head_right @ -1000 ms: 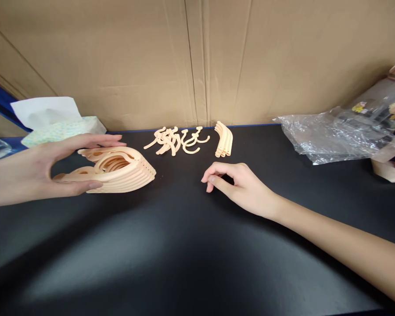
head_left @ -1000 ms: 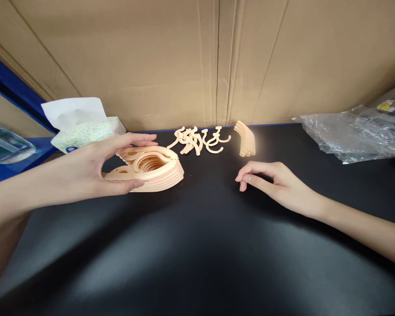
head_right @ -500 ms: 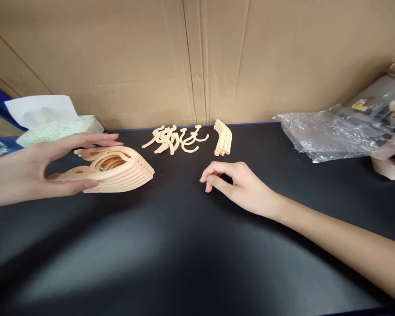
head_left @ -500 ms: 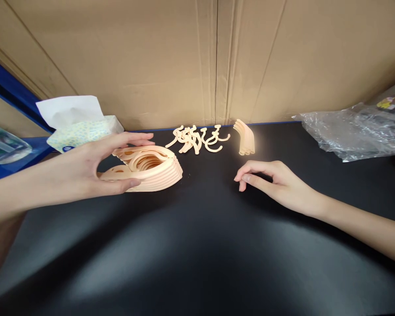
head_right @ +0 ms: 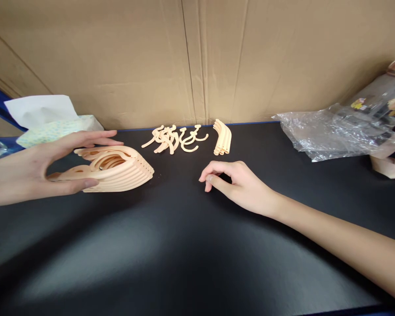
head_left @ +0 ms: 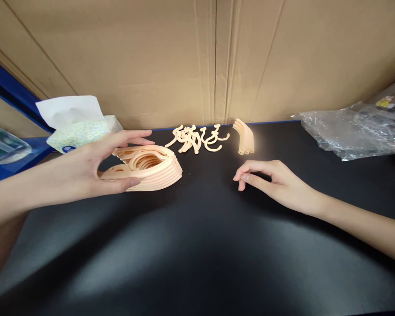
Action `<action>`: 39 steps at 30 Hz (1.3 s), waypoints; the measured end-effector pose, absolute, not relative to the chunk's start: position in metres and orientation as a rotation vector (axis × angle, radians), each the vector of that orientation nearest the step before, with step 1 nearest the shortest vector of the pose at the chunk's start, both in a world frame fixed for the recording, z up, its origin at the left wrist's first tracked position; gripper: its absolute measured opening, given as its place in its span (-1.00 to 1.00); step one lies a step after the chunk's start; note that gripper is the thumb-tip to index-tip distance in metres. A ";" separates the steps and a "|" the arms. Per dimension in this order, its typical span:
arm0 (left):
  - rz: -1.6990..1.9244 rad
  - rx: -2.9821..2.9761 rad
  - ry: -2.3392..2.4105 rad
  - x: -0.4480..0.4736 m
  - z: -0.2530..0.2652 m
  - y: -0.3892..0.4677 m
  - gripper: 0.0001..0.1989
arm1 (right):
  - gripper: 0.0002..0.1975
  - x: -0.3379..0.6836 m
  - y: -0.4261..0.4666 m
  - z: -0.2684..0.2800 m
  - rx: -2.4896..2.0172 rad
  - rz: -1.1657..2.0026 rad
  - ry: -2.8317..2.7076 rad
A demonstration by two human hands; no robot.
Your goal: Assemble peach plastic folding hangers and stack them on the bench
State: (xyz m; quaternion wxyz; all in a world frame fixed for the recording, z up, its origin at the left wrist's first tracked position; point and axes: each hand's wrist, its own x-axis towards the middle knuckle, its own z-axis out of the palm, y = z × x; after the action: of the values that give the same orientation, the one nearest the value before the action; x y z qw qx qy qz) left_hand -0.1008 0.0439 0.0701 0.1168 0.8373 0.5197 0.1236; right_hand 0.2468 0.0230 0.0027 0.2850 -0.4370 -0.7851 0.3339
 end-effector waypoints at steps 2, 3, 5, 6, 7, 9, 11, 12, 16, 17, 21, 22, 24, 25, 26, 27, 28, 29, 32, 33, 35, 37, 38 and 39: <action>0.366 2.446 1.518 -0.101 0.071 0.044 -0.20 | -0.80 0.247 0.023 0.002 -1.170 0.896 -2.100; 0.365 2.441 1.519 -0.101 0.071 0.043 -0.21 | -0.80 0.247 0.023 0.002 -1.171 0.898 -2.101; 0.364 2.445 1.523 -0.101 0.071 0.043 -0.21 | -0.80 0.247 0.023 0.002 -1.170 0.903 -2.103; 0.365 2.452 1.523 -0.100 0.071 0.043 -0.22 | -0.80 0.247 0.023 0.002 -1.169 0.906 -2.103; 0.367 2.460 1.522 -0.100 0.071 0.042 -0.22 | -0.80 0.247 0.022 0.002 -1.169 0.908 -2.103; 0.369 2.468 1.514 -0.100 0.071 0.043 -0.23 | -0.81 0.247 0.022 0.002 -1.170 0.912 -2.102; 0.361 2.463 1.510 -0.099 0.071 0.043 -0.23 | -0.81 0.247 0.022 0.003 -1.169 0.915 -2.101; 0.361 2.459 1.509 -0.098 0.070 0.043 -0.24 | -0.81 0.247 0.022 0.003 -1.170 0.916 -2.101; 0.363 2.470 1.492 -0.097 0.071 0.042 -0.22 | -0.81 0.247 0.022 0.003 -1.176 0.920 -2.099; 0.361 2.479 1.485 -0.097 0.071 0.042 -0.21 | -0.82 0.247 0.022 0.003 -1.178 0.920 -2.098; 0.345 2.513 1.490 -0.099 0.070 0.041 -0.19 | -0.82 0.248 0.022 0.002 -1.175 0.928 -2.100; 0.354 2.541 1.490 -0.099 0.070 0.041 -0.16 | -0.81 0.247 0.022 0.002 -1.177 0.928 -2.100; 0.417 2.643 1.484 -0.096 0.070 0.040 -0.09 | -0.81 0.247 0.022 0.002 -1.181 0.925 -2.102; 0.470 2.712 1.478 -0.092 0.070 0.039 -0.08 | -0.81 0.247 0.022 0.003 -1.184 0.924 -2.104; 0.536 2.783 1.471 -0.087 0.071 0.037 -0.10 | -0.80 0.247 0.022 0.003 -1.186 0.923 -2.107; 0.609 2.860 1.454 -0.081 0.072 0.034 -0.13 | -0.80 0.247 0.022 0.003 -1.187 0.923 -2.109; 0.676 2.958 1.392 -0.073 0.073 0.031 -0.18 | -0.80 0.247 0.022 0.003 -1.185 0.923 -2.110; 0.719 3.043 1.328 -0.065 0.074 0.027 -0.26 | -0.80 0.247 0.022 0.003 -1.182 0.922 -2.111; 0.717 3.228 1.143 -0.040 0.072 0.015 -0.46 | -0.80 0.247 0.022 0.003 -1.177 0.908 -2.112; 0.671 3.280 1.099 -0.032 0.070 0.012 -0.49 | -0.80 0.247 0.022 0.002 -1.177 0.897 -2.107; 0.552 3.340 1.036 -0.017 0.061 0.005 -0.54 | -0.80 0.248 0.023 0.001 -1.179 0.853 -2.079; 0.424 3.354 0.965 -0.006 0.047 0.000 -0.56 | -0.80 0.250 0.026 0.000 -1.182 0.791 -2.019; 0.383 3.351 0.931 -0.001 0.040 -0.002 -0.57 | -0.80 0.252 0.028 -0.001 -1.184 0.761 -1.982; 0.350 3.345 0.889 0.003 0.033 -0.003 -0.57 | -0.80 0.253 0.031 -0.002 -1.188 0.732 -1.943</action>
State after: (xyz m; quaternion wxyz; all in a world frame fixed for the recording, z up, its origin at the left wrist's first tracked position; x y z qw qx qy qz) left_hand 0.0033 -0.0035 0.0326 -0.1676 0.9480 0.2518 0.0993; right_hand 0.2533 0.0307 -0.0017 0.3662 -0.4622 -0.7558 0.2846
